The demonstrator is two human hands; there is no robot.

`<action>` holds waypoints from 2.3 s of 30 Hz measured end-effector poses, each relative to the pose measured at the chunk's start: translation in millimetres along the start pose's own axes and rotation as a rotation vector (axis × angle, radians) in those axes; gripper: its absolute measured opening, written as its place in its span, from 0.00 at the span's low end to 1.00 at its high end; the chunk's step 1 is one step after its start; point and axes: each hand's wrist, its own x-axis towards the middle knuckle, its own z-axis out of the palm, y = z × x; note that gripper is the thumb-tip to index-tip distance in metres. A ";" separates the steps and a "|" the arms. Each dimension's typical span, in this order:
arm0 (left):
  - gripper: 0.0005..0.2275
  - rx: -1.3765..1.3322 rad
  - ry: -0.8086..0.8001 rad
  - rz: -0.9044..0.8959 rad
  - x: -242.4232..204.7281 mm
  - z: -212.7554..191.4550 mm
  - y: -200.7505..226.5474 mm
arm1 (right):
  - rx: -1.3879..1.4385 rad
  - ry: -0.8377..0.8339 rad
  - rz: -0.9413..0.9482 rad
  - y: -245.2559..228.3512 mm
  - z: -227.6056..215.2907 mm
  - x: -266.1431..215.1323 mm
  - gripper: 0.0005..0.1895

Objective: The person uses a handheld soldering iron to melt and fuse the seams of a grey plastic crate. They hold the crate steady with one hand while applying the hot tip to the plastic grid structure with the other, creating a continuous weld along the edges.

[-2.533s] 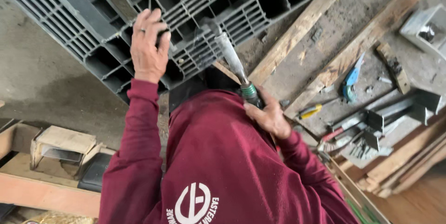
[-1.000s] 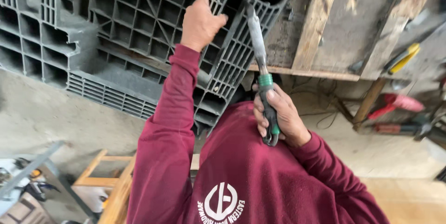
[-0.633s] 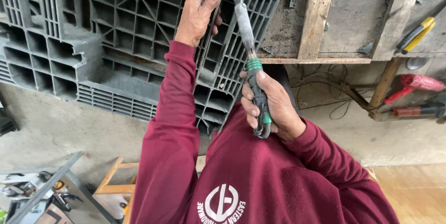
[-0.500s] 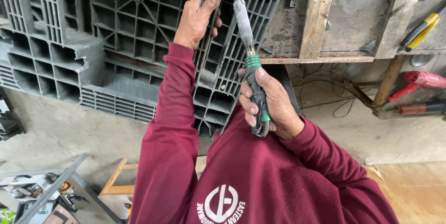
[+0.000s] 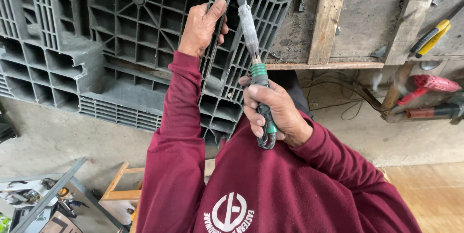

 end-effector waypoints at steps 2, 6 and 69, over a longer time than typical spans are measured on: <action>0.25 -0.030 0.010 0.016 1.2 1.0 1.1 | -0.023 0.014 0.030 0.2 -0.5 3.6 0.20; 0.22 -0.002 0.052 -0.084 -2.4 3.8 9.2 | -0.047 0.017 0.086 -3.8 1.3 8.5 0.18; 0.11 0.327 0.184 -0.046 -3.1 18.0 31.2 | -0.035 -0.062 0.181 -28.0 -7.1 3.9 0.16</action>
